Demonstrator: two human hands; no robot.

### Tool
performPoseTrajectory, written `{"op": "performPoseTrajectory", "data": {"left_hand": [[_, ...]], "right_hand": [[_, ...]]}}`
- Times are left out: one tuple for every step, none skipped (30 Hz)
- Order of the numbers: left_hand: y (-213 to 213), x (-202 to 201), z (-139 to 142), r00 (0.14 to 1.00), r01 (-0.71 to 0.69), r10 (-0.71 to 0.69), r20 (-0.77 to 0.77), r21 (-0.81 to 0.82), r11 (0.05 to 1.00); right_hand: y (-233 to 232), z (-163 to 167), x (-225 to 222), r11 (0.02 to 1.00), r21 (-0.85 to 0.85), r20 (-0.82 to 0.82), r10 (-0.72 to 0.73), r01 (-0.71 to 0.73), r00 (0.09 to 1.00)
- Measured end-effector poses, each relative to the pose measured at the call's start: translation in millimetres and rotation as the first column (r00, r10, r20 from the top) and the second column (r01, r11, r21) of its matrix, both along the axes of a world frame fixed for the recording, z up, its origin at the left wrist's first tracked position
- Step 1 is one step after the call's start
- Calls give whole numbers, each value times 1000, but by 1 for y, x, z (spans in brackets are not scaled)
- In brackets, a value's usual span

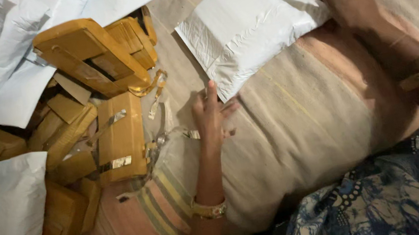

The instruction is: The person wraps a cardboard box in a white padded mailer, folding the flap over the box and pressing the adhesive edges closed. They smooth the mailer surface, fold the open end, and press the adhesive strip to seal the parcel shut.

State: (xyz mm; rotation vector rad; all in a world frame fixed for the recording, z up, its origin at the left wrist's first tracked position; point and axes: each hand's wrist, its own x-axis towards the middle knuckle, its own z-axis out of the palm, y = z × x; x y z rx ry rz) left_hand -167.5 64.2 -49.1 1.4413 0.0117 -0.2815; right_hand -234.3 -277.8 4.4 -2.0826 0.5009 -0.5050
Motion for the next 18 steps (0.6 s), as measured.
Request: {"op": "performPoseTrajectory", "data": {"left_hand": [[-5,0,1,997,57,-55,-48,28,998],[-10,1,3,990,108,-103,-92,54,993],[-14,4,6,988,117,-110,-108,61,991],[-18,9,10,986,125,-115,-122,71,990],[-21,14,13,983,133,-121,-135,82,988],[-23,20,16,988,118,-108,-106,90,989],[-26,27,19,992,108,-101,-76,96,990],[-30,30,19,994,101,-97,-52,103,990],[-33,33,17,998,50,-54,16,189,981],[-38,35,14,996,-8,-17,89,267,964],[-44,37,9,985,-72,14,171,337,939],[-49,40,5,975,-134,67,212,318,938],[-52,43,-1,962,-190,117,246,297,936],[-58,47,-7,946,-242,165,278,271,932],[-63,51,-13,929,-274,173,326,296,915],[-63,54,-19,910,-311,182,372,324,894],[-63,57,-24,888,-351,190,419,351,868],[-63,59,-28,844,-390,186,503,338,856]], "right_hand": [[5,-2,2,1000,3,-21,-11,11,1000],[10,-2,4,1000,7,-38,-15,15,999],[14,-1,4,1000,12,-46,-10,11,999],[17,1,5,1000,19,-53,-3,4,999],[21,3,5,1000,27,-59,3,-1,998],[23,5,6,1000,23,-81,21,-20,997],[24,8,9,999,16,-102,36,-34,994],[24,10,9,999,13,-129,46,-44,991],[24,12,10,997,61,-136,58,-51,989],[23,14,12,993,106,-140,70,-56,988],[20,15,14,987,150,-137,82,-61,987],[16,18,17,984,148,-126,116,-97,985],[15,19,21,981,147,-120,147,-129,982],[10,20,24,977,142,-115,176,-159,978],[7,21,26,979,156,-107,152,-134,983],[9,18,29,978,176,-102,134,-115,986],[10,15,32,975,199,-96,119,-98,988],[12,12,34,987,148,-110,76,-59,991]]}}
